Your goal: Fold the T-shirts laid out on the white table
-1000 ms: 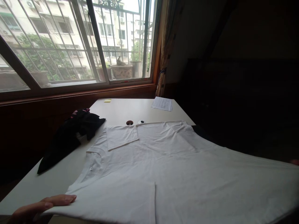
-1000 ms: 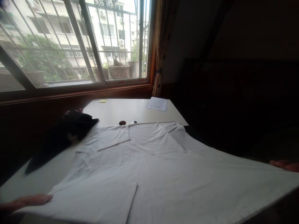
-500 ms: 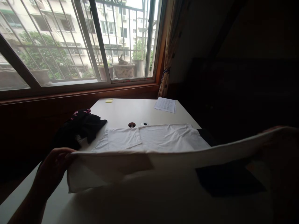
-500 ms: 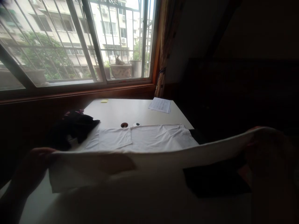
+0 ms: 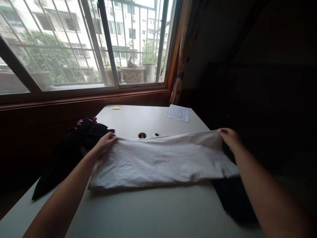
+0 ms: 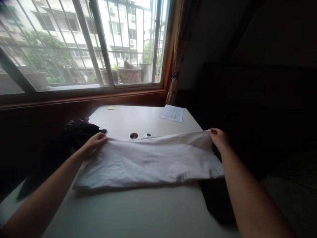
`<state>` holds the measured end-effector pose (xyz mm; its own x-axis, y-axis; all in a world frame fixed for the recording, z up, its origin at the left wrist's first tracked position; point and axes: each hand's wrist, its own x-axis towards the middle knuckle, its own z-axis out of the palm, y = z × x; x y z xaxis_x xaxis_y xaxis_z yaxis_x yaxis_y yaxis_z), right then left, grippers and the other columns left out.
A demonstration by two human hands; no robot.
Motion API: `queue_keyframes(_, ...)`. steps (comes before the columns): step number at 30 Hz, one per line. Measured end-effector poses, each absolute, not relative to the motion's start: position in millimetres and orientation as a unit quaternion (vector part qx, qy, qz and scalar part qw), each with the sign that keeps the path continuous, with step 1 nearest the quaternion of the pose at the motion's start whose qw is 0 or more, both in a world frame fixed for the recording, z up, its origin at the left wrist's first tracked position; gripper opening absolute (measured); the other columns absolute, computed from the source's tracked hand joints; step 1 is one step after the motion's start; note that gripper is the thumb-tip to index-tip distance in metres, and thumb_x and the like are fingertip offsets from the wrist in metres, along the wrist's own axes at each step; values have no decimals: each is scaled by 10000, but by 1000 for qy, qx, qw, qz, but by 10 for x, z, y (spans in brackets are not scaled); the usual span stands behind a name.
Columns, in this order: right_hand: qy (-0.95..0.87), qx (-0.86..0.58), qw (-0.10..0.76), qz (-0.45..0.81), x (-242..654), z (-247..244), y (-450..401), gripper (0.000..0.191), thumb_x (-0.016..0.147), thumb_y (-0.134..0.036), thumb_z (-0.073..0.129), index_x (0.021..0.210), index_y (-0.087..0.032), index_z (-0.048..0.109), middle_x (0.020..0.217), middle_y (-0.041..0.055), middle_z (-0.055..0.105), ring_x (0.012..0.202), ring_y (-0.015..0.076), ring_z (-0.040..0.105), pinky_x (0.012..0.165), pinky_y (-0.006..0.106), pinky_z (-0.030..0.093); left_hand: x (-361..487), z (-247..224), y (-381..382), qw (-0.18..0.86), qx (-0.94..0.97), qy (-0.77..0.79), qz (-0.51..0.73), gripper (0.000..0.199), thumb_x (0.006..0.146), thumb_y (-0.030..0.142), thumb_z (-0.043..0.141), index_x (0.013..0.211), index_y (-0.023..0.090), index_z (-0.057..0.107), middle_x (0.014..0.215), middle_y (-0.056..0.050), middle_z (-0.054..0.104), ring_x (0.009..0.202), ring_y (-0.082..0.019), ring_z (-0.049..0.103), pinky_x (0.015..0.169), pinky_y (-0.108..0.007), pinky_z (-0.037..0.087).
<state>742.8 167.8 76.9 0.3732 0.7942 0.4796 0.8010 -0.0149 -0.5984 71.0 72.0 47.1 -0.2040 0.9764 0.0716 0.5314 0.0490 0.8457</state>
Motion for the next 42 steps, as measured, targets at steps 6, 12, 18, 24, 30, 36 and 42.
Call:
queue_keyframes(6, -639, -662, 392, 12, 6650, 689, 1791, 173, 801, -186, 681, 968, -176, 726, 1063, 123, 698, 938, 232, 655, 888, 380, 495, 646, 294, 815, 300, 557, 679, 372, 564, 611, 656, 750, 901, 174, 715, 799, -45, 696, 815, -253, 635, 711, -313, 462)
queue_keyframes(12, -820, -464, 313, 120, 5266, 616, 1690, 119, 868, -322, 678, 904, -238, 754, 920, 42, 717, 870, 204, 674, 831, 317, 542, 648, 294, 749, 310, 553, 674, 380, 596, 644, 661, 739, 973, 164, 726, 893, -68, 719, 873, -260, 645, 751, -319, 472)
queue_keyframes(18, -892, -333, 233, 198, 4260, 371, 1582, 170, 848, -317, 760, 1002, -243, 760, 953, 46, 696, 877, 192, 658, 810, 310, 529, 689, 355, 670, 364, 520, 660, 401, 683, 638, 630, 778, 1110, 142, 704, 854, -56, 710, 805, -236, 653, 707, -313, 475)
queue_keyframes(24, -895, -331, 233, 190, 3977, 156, 1617, 144, 839, -259, 785, 969, -216, 739, 1004, 63, 663, 988, 222, 600, 915, 371, 479, 636, 334, 615, 370, 523, 655, 401, 690, 643, 600, 791, 1147, 137, 700, 841, -46, 684, 824, -235, 654, 729, -316, 476)
queue_keyframes(30, -882, -344, 267, 180, 4020, 71, 1443, 166, 871, -293, 769, 1008, -215, 717, 1031, 65, 641, 1043, 239, 570, 961, 405, 459, 565, 230, 527, 389, 518, 646, 403, 715, 638, 596, 801, 1167, 128, 687, 892, -65, 702, 816, -225, 653, 721, -310, 479)
queue_keyframes(36, -881, -328, 285, 186, 4015, 33, 1164, 163, 870, -310, 772, 999, -230, 714, 1034, 63, 640, 1051, 245, 560, 966, 402, 462, 588, 298, 166, 411, 510, 647, 389, 692, 657, 584, 803, 1172, 142, 670, 852, -37, 681, 759, -203, 627, 673, -288, 453)
queue_keyframes(42, -913, -279, 228, 192, 4103, 89, 757, 209, 885, -360, 750, 1053, -244, 706, 1064, 73, 642, 1026, 248, 553, 943, 395, 476, 536, 389, -537, 473, 520, 639, 311, 611, 733, 490, 783, 1251, 201, 637, 848, 5, 630, 683, -151, 567, 615, -249, 404)
